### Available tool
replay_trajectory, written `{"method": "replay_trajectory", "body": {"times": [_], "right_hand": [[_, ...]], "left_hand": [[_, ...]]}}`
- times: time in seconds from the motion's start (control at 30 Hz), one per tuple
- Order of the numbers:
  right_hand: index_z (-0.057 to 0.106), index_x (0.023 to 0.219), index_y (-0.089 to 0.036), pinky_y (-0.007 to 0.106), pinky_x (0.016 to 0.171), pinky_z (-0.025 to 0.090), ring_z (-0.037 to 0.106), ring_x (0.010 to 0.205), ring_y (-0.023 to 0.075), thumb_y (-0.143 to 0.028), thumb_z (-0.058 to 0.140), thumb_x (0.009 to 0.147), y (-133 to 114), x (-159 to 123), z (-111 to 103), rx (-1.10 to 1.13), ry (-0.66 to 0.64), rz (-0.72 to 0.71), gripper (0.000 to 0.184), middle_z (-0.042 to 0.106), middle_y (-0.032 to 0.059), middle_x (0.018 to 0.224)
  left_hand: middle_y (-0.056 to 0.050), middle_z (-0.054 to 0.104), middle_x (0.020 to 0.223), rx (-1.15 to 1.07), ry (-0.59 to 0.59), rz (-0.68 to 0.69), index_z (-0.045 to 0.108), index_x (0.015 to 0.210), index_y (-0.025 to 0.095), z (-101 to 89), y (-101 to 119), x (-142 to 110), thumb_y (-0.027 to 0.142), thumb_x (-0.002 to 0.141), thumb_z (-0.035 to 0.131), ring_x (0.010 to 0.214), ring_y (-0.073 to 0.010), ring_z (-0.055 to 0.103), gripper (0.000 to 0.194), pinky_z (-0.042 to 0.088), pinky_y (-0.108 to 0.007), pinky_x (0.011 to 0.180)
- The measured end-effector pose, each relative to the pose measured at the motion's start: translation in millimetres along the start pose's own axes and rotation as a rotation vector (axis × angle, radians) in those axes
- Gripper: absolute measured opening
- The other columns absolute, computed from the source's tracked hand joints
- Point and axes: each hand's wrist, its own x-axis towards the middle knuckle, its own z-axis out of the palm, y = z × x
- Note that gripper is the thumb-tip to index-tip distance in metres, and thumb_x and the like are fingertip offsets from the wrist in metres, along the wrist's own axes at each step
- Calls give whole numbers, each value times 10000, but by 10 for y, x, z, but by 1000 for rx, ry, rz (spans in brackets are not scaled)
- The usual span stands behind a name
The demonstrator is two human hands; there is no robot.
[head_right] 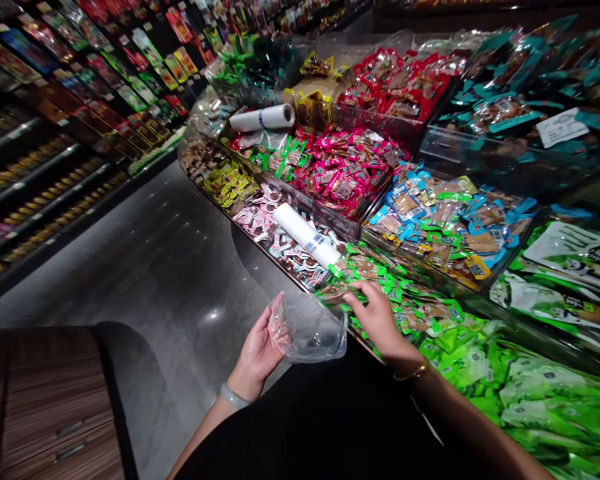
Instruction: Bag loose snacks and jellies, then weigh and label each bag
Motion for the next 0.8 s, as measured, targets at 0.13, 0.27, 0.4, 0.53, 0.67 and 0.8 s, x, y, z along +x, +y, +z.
{"method": "replay_trajectory", "body": {"times": [0.13,0.27,0.4,0.53,0.67,0.8], "right_hand": [[717,954,-220,400,876,501,660,953,258,-347,640,908,-267,-141,322,103,-271,-86,155,737,67,965],[740,975,-225,379,903,498,670,969,235,-285,622,928,-293,-82,491,152,-398,-155,140,761,49,991],[750,950,-232,366,860,508,676,936,232,-285,569,955,-133,237,604,-73,-307,-168,188,768,56,962],[755,994,-243,409,901,452,634,1029,282,-248,653,901,21,519,747,-438,-352,-233,138,763,71,1031],[746,925,-202,429,893,399,586,1063,322,-206,676,880,74,570,757,-541,-407,-283,84,742,118,1001],[731,939,-204,421,870,361,566,1037,308,-180,565,946,112,522,670,-746,-477,-415,168,732,117,946]], "left_hand": [[79,385,551,-9,-3,-18,527,1448,301,23,14,-41,330,1034,479,463,-89,409,417,370,-199,492],[76,376,556,-66,-14,-19,549,1428,296,-30,43,-117,325,1047,446,463,-88,400,395,356,-195,486],[78,353,561,-120,-7,0,551,1421,293,-149,50,-186,318,1050,440,458,-86,391,388,321,-190,464],[77,350,572,-140,3,30,561,1408,287,-236,54,-255,297,1046,451,461,-78,388,378,316,-183,459],[73,349,565,-167,-9,54,572,1402,284,-294,77,-314,303,1053,431,467,-83,397,377,322,-188,464],[72,374,569,-197,-17,49,567,1406,291,-371,92,-326,319,1059,417,462,-79,397,380,323,-191,465]]}}
